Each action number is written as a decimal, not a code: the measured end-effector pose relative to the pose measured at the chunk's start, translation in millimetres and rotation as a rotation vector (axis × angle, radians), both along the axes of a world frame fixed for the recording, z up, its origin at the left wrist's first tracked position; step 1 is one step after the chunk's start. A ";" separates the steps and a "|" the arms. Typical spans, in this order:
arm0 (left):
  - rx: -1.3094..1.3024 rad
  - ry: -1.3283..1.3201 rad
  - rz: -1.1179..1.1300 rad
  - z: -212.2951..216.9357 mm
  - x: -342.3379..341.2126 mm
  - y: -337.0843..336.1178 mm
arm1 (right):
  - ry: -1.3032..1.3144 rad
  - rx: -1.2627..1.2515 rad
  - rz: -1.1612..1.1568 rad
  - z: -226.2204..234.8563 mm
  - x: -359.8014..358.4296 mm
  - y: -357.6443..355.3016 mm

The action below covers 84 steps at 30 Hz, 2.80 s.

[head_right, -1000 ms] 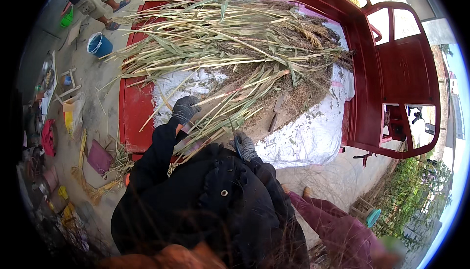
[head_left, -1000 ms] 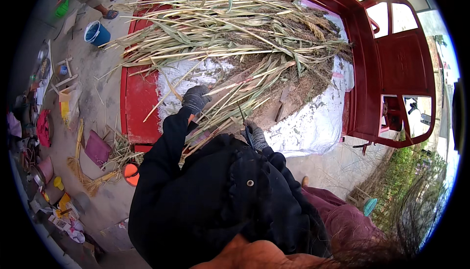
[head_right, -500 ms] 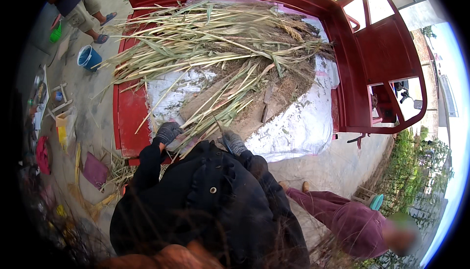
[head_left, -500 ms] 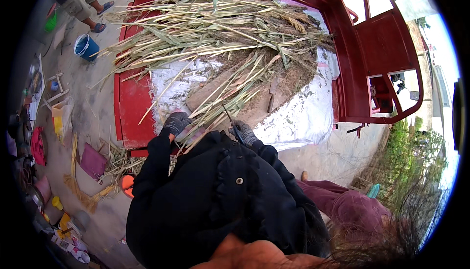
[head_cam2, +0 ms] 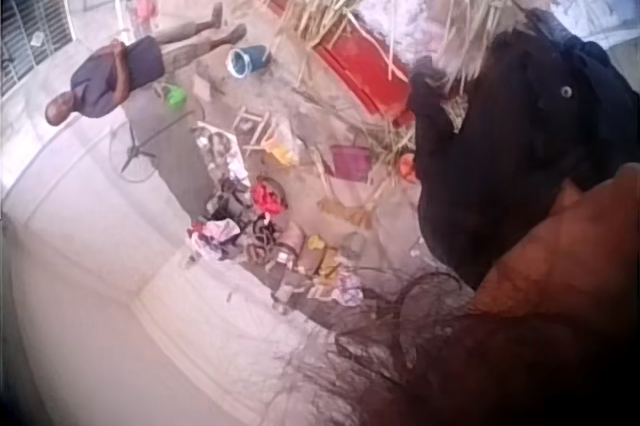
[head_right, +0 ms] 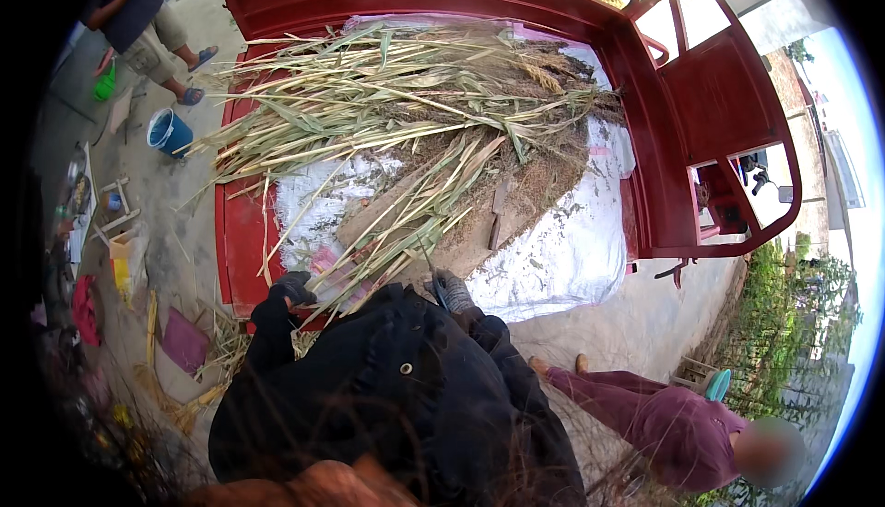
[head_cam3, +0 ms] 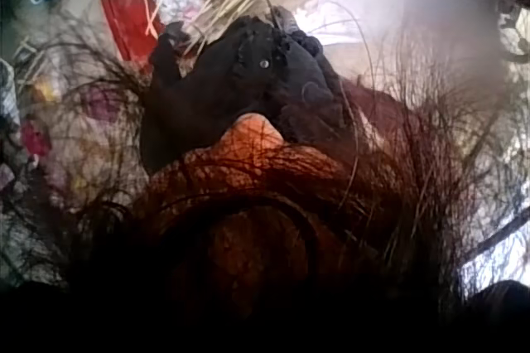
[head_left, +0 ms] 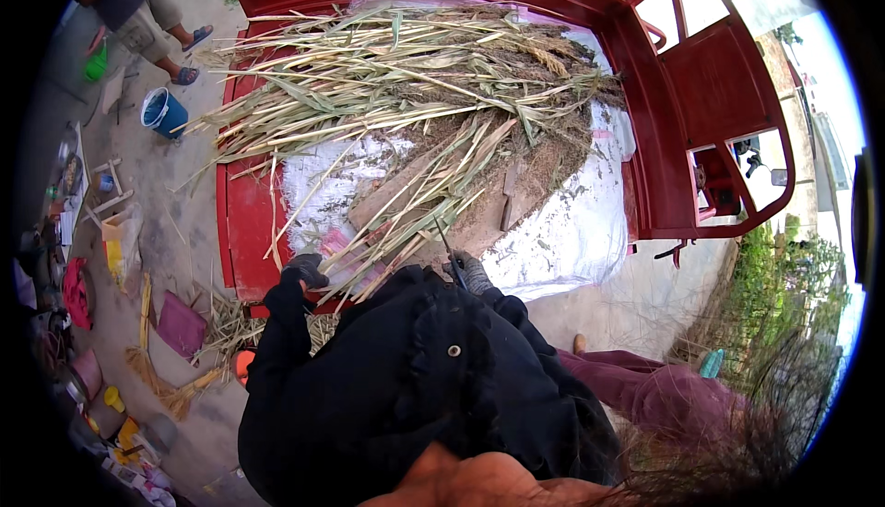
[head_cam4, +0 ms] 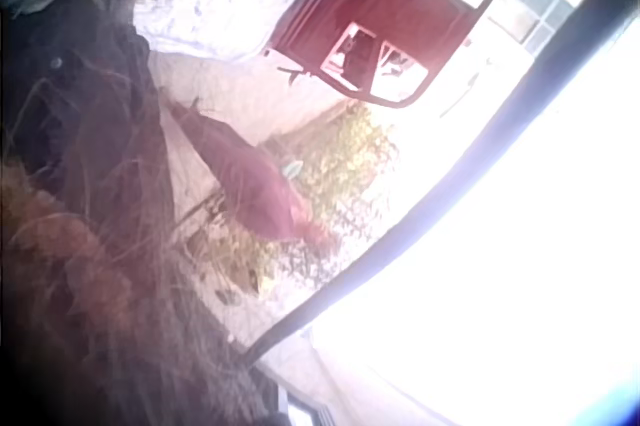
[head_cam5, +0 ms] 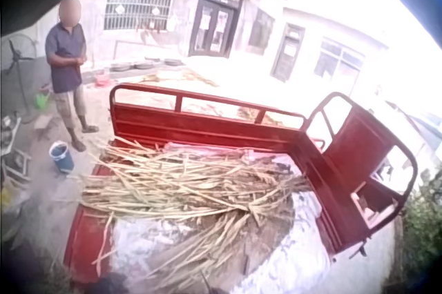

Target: The person uses a pair of scissors to cut the stalks of harvested grain bundles on the bed of a red truck. They repeatedly pull the stalks against a wooden board to separate the grain heads from the stems, which fall onto a white sack below. The person then gathers the cut stalks and places them aside.

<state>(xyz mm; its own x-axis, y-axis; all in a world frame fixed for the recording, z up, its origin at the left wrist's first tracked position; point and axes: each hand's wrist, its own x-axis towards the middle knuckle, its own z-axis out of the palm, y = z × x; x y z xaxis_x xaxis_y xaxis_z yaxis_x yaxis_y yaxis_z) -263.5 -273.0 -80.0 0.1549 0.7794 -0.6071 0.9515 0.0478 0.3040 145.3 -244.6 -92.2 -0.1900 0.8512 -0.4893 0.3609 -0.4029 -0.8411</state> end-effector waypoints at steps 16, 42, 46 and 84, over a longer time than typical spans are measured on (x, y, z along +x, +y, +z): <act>0.190 0.173 -0.007 -17.9 181.4 336.7 | -0.214 0.107 -0.070 7.9 44.1 26.5; -0.255 -1.286 0.526 -13.8 52.6 90.3 | 0.004 0.123 -0.037 -21.1 4.9 2.1; -0.284 -1.284 0.612 21.3 59.4 83.6 | -0.008 0.029 0.137 -9.7 -2.9 2.8; 0.534 0.476 0.351 -20.3 -52.1 12.7 | 0.122 -0.060 0.637 19.3 -58.2 17.2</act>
<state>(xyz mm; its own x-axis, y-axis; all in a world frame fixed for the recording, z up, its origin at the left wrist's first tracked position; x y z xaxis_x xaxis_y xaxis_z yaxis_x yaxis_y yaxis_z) -315.5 -260.3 -100.3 -0.3355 0.9389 -0.0770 0.9414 0.3311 -0.0651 87.2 -227.4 -72.9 -0.7053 0.5258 -0.4755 0.4482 -0.1890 -0.8738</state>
